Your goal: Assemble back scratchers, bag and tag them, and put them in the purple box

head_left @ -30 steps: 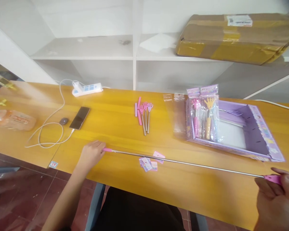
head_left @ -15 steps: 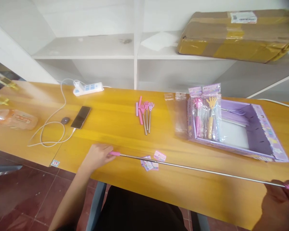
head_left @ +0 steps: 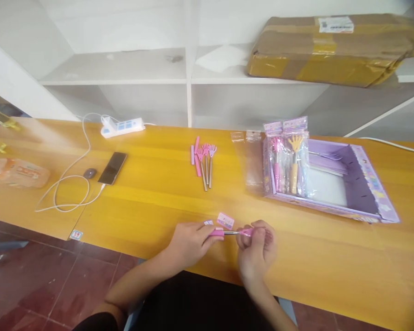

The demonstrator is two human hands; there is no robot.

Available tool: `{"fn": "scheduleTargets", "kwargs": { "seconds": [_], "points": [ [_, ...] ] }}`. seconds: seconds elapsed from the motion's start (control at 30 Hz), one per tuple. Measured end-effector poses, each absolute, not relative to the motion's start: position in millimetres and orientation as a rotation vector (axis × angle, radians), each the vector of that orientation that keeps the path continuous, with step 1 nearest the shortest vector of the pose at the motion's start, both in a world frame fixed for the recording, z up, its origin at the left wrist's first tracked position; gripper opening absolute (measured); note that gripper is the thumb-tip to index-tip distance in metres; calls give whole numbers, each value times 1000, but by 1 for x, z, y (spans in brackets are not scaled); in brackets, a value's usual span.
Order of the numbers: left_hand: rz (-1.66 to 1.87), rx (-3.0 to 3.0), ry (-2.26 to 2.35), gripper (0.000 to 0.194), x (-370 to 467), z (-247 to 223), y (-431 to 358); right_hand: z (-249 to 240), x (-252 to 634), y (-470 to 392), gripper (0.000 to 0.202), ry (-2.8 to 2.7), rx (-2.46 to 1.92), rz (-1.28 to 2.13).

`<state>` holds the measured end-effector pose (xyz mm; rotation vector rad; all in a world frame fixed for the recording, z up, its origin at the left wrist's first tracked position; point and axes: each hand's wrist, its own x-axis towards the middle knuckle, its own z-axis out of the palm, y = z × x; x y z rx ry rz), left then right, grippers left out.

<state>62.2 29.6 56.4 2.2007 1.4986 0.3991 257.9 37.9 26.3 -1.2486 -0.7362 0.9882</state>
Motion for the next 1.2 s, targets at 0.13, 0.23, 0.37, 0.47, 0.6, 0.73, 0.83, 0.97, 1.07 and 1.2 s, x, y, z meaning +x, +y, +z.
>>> {"fn": "scheduleTargets", "kwargs": {
  "seconds": [0.13, 0.23, 0.37, 0.47, 0.6, 0.73, 0.83, 0.97, 1.07, 1.2],
  "points": [
    [482, 2100, 1464, 44, 58, 56, 27, 25, 246, 26, 35, -757, -1236, 1013],
    [454, 2060, 1496, 40, 47, 53, 26, 24, 260, 30, 38, -794, -1294, 1192],
    [350, 2067, 1488, 36, 46, 48, 23, 20, 260, 33, 42, -722, -1297, 1393],
    [251, 2094, 1460, 36, 49, 48, 22, 19, 251, 31, 49, -680, -1266, 1443],
    [191, 2123, 1456, 34, 48, 48, 23, 17, 244, 26, 53, -649, -1245, 1501],
    [110, 2204, 1454, 27, 47, 42, 25, 13, 246, 27, 54, -612, -1234, 1518],
    [69, 2277, 1439, 26, 50, 37, 26, 13, 249, 31, 56, -574, -1232, 1519],
    [61, 2405, 1434, 30, 54, 33, 31, 17, 250, 38, 59, -536, -1259, 1511],
    [22, 2484, 1408, 29, 49, 34, 38, 20, 256, 46, 59, -563, -1271, 1527],
    [-23, 2489, 1406, 29, 1, 47, 49, 28, 320, 68, 60, -557, -1231, 1387]
  ]
}}
